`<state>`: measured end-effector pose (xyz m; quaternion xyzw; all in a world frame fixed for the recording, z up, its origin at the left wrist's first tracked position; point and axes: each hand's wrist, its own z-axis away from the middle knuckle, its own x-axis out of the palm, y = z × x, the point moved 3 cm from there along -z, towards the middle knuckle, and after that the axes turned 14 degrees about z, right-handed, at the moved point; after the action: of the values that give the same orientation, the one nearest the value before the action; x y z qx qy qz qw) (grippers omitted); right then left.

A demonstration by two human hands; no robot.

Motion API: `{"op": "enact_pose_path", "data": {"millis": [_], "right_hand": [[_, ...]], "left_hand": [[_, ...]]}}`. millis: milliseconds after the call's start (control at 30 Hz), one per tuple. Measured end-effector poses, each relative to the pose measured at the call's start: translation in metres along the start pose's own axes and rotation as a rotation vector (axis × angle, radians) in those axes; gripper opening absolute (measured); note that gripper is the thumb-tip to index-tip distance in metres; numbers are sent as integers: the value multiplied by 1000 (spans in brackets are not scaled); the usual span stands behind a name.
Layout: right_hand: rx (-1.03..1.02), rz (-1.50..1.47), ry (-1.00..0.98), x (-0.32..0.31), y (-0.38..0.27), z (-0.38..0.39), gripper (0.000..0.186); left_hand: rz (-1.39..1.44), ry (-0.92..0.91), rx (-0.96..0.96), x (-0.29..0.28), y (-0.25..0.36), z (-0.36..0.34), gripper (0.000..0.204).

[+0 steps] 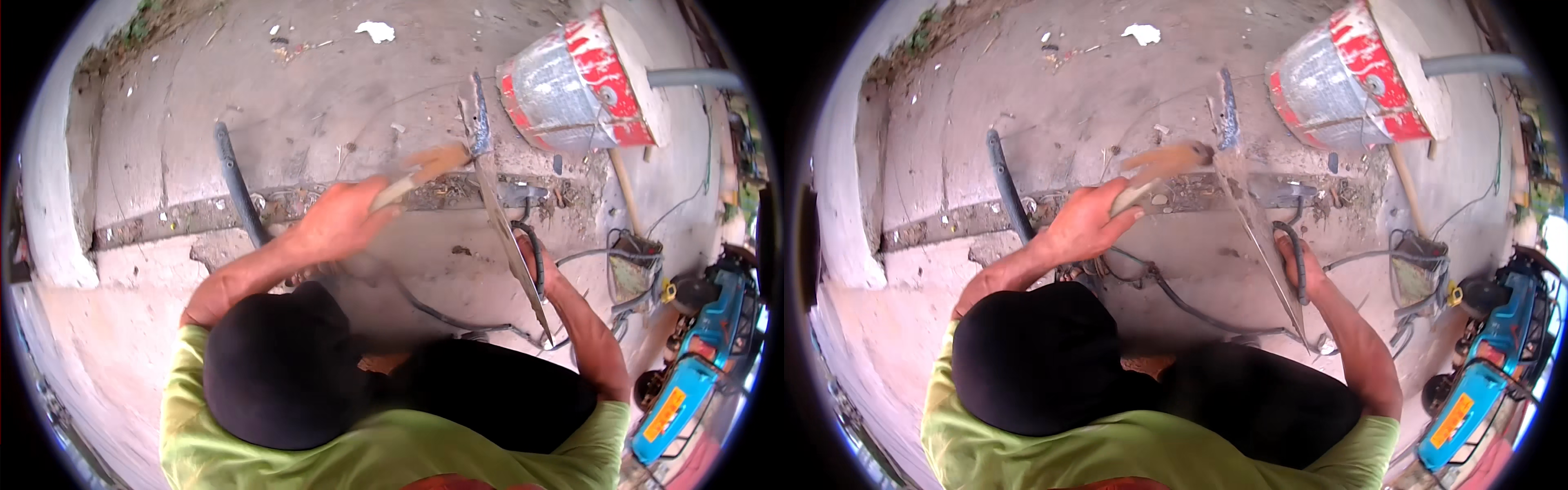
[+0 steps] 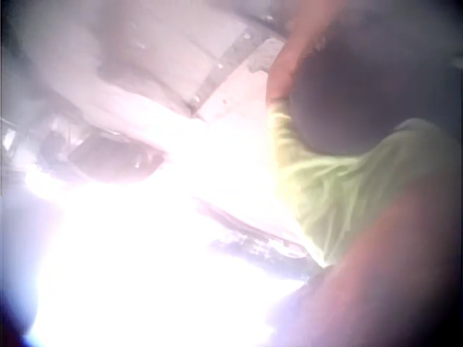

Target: The person welds a metal piece onto a shovel blade using a welding electrode holder, taps the welded area with a hammer, continues welding along the joint, and then chips away slag with the hammer.

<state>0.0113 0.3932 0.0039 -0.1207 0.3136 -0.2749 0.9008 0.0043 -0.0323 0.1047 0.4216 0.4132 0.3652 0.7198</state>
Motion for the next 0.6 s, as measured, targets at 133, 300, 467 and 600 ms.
{"op": "enact_pose_path", "data": {"millis": [133, 300, 467, 600], "right_hand": [[-28, 99, 4, -2, -35, 14, 55], [-21, 59, 51, 13, -11, 7, 56], [-53, 167, 46, 19, -33, 17, 55], [-94, 110, 26, 25, -17, 8, 54]], "left_hand": [[187, 199, 3, -17, 21, 7, 32], [-72, -19, -29, -7, -10, -26, 21], [56, 139, -56, -19, 2, -12, 26], [42, 221, 57, -18, -23, -8, 35]]}}
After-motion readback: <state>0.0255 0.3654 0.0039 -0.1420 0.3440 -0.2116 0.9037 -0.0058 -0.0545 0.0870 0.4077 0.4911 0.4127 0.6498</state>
